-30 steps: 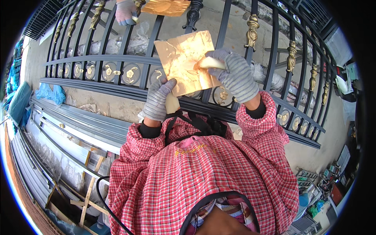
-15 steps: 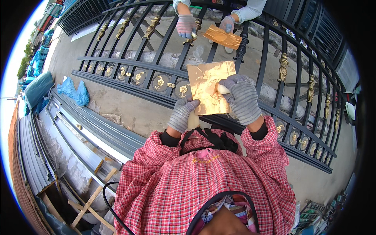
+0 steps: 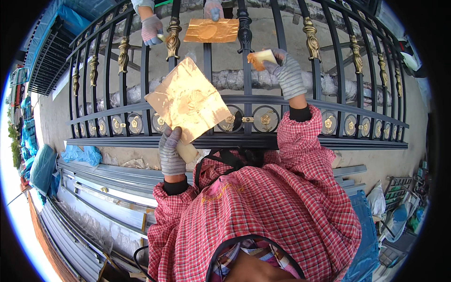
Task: The person applies gold leaf to the ornamental finials of a black metal gate. They hold a sheet of gold leaf in one hand and use a small sponge or applicator in the other to press the leaf onto the decorative elements. The person periodically dips the applicator into a small container of adhesive or sizing before continuing the application.
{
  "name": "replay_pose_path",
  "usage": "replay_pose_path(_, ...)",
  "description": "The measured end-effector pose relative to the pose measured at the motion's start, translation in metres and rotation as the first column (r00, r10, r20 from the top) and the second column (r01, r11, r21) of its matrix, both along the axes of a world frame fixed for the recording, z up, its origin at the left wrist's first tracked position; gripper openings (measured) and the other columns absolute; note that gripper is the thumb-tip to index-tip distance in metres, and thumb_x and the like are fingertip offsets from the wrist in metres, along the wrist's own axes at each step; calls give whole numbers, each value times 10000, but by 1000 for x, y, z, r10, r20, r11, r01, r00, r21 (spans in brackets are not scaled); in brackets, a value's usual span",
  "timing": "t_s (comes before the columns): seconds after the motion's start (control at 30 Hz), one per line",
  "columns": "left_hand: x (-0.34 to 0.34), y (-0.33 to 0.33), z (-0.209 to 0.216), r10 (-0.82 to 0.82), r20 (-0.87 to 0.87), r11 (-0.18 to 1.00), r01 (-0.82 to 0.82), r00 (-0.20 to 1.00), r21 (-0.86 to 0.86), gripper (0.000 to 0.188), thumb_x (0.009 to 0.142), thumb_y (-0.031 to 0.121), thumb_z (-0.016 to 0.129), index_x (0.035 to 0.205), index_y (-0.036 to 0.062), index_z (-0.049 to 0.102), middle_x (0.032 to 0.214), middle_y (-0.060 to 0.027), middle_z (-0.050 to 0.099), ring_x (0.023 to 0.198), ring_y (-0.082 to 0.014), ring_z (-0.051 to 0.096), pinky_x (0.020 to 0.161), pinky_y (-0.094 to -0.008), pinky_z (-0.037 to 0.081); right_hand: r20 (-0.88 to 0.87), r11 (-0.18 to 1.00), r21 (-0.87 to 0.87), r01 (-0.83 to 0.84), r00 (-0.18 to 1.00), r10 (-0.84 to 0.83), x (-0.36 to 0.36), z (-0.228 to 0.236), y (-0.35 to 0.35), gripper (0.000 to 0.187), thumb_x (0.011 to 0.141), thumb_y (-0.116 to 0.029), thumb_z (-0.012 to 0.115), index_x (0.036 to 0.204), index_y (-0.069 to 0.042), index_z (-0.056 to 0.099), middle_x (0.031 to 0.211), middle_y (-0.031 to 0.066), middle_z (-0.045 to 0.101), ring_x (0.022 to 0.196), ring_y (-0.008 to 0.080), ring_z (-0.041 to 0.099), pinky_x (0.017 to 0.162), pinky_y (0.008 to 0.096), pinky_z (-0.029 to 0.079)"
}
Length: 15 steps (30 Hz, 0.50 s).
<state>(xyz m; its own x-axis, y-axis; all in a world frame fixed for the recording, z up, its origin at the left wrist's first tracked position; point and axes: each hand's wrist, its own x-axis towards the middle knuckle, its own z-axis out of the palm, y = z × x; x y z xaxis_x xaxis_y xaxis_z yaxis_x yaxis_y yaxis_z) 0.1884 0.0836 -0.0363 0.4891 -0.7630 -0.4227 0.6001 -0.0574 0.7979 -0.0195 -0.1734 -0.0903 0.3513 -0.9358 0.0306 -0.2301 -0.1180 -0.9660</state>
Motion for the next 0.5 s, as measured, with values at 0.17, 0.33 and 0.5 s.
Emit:
replay_pose_path(0.17,11,-5,-6,4,15,997,-5,1000,71,402,748,176,571,1088,-10,464,999,-88,551,896,-159,530,791,-252,405,-108,985,-20,174,979,-175,-12,-20,-34,360,675,-132,660,983,16,548,860,115,601,747,144,575,667,245,447)
replay_pose_path(0.33,13,-20,0,94,-10,990,-93,995,105,288,716,132,617,960,10,523,905,-50,555,796,-117,525,725,-224,416,42,927,334,173,979,-198,-22,-57,-73,309,734,-115,611,1021,-23,545,775,39,588,571,78,520,484,175,432)
replay_pose_path(0.5,23,-20,-6,14,-124,995,-1,992,98,353,722,114,601,1037,-3,492,965,-62,554,851,-143,539,769,-253,422,406,874,469,128,848,-342,-17,-60,-64,288,739,-96,608,1019,-75,545,813,15,565,552,73,478,464,183,385)
